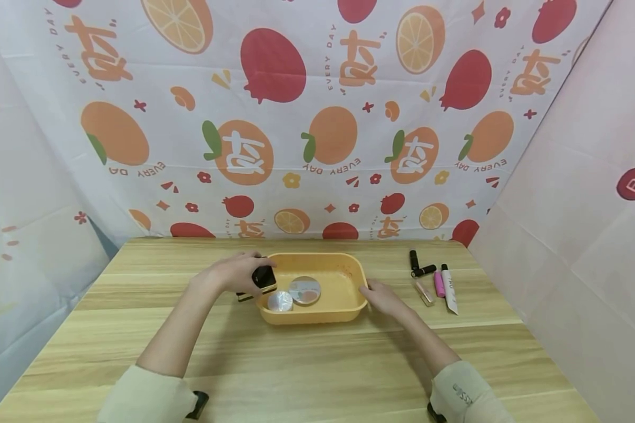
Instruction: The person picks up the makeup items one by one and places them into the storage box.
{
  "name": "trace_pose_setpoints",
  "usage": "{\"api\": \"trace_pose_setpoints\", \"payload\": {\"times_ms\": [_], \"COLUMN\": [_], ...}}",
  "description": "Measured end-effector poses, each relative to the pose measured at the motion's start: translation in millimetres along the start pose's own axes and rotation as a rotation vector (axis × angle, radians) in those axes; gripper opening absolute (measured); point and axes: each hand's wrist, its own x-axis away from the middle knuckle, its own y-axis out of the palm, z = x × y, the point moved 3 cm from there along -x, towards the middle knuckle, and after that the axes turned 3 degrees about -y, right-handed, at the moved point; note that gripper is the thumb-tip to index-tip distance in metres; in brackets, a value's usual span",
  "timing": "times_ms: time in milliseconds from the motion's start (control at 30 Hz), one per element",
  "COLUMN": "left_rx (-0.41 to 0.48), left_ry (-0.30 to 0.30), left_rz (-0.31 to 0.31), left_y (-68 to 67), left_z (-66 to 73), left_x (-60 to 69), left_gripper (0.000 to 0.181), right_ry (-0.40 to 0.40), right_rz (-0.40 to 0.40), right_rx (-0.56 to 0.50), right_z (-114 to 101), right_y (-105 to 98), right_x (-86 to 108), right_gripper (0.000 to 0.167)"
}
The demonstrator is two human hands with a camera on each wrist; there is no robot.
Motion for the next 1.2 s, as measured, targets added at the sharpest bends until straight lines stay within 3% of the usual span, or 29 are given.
{"api": "trace_pose_setpoints", "payload": {"times_ms": [333, 600, 1200], "left_rx": [0.005, -0.035, -0.031], "left_ry": [0.033, 0.036, 0.038], "left_rz": [0.008, 0.001, 0.000], "left_y": [0.6, 4.0, 6.4], "left_z": [5.6, 9.6, 11.4], "left_x": [-5.1, -8.1, -14.4], "left_gripper": [0.058, 0.058, 0.059], "right_ry": [0.000, -0.003, 0.006], "right_rz": [-0.003, -0.003, -0.007], "right_rx": [-0.008, -0.010, -0.008], "right_z": [0, 1, -2], "right_y": [0, 0, -1], "right_x": [1.2, 0.2, 3.0], "right_gripper": [0.047, 0.046, 0.047]}}
